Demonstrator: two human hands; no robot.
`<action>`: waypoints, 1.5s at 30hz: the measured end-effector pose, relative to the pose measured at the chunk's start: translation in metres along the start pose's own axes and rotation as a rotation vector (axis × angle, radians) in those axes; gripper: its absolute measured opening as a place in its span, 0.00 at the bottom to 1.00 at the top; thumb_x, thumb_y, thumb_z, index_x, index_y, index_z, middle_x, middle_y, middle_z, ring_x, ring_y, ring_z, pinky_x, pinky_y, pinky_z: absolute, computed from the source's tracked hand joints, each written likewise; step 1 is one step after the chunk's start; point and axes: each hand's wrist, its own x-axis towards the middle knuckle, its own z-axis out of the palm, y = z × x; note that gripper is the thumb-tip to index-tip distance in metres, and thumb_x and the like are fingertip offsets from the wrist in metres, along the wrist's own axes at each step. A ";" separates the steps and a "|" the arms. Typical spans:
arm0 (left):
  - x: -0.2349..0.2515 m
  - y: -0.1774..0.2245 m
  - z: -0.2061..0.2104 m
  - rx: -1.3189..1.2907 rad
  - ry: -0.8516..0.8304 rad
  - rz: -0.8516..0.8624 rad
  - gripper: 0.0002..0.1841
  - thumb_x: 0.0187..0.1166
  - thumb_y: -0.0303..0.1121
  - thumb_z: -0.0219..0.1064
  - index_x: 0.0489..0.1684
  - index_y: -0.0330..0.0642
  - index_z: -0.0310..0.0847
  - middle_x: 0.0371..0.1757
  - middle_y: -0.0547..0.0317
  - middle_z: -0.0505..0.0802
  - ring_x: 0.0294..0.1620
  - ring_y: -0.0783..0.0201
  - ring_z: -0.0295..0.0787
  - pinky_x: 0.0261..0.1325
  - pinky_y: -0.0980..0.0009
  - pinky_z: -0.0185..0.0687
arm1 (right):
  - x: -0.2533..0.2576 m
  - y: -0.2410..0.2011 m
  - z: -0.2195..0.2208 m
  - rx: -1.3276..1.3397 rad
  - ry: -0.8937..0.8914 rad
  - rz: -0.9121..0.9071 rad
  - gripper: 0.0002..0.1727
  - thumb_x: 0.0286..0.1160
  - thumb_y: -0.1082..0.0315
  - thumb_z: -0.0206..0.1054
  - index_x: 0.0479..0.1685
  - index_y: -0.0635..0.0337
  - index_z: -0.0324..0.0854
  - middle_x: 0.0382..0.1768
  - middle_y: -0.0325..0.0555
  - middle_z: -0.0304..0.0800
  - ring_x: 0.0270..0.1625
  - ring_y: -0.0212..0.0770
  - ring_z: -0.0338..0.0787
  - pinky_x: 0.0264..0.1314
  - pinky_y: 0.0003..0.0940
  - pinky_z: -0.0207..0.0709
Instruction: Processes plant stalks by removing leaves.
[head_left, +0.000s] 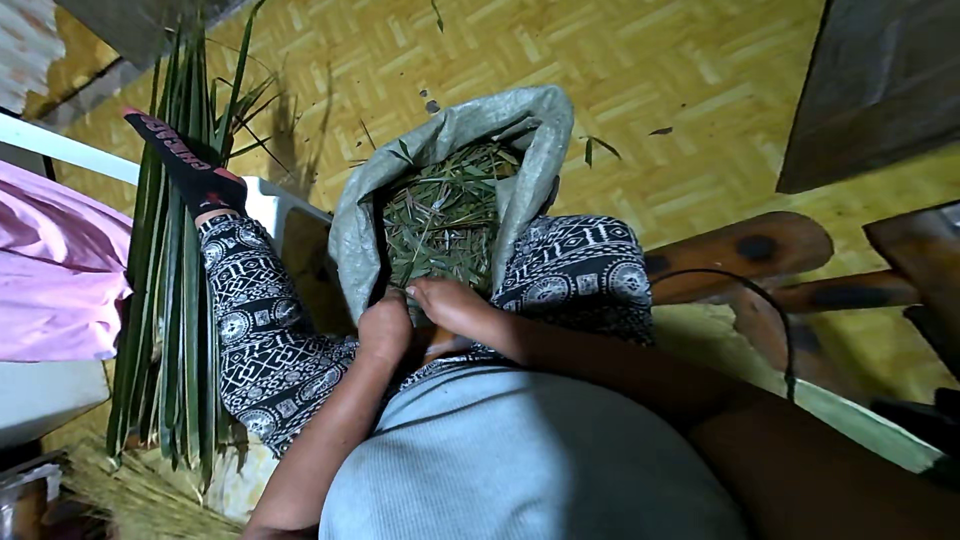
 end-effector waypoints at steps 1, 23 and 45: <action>0.000 0.000 0.001 -0.004 0.004 0.011 0.16 0.92 0.32 0.52 0.66 0.35 0.80 0.58 0.36 0.92 0.63 0.38 0.91 0.63 0.39 0.83 | 0.001 0.001 0.000 -0.010 0.013 -0.001 0.26 0.98 0.54 0.43 0.71 0.63 0.79 0.60 0.63 0.89 0.66 0.63 0.88 0.69 0.64 0.77; 0.017 -0.029 0.006 -0.597 -0.021 0.107 0.22 0.97 0.40 0.47 0.52 0.31 0.83 0.37 0.48 0.91 0.40 0.57 0.89 0.54 0.56 0.84 | 0.006 0.033 0.012 0.115 0.150 -0.145 0.23 0.96 0.57 0.49 0.76 0.59 0.79 0.69 0.60 0.86 0.71 0.60 0.87 0.75 0.63 0.75; 0.004 -0.031 0.014 -1.050 0.314 0.321 0.27 0.97 0.44 0.43 0.92 0.44 0.60 0.89 0.51 0.71 0.87 0.58 0.68 0.87 0.54 0.63 | 0.000 0.020 0.005 0.817 0.068 -0.134 0.13 0.85 0.68 0.67 0.60 0.66 0.78 0.35 0.42 0.89 0.33 0.27 0.82 0.40 0.26 0.76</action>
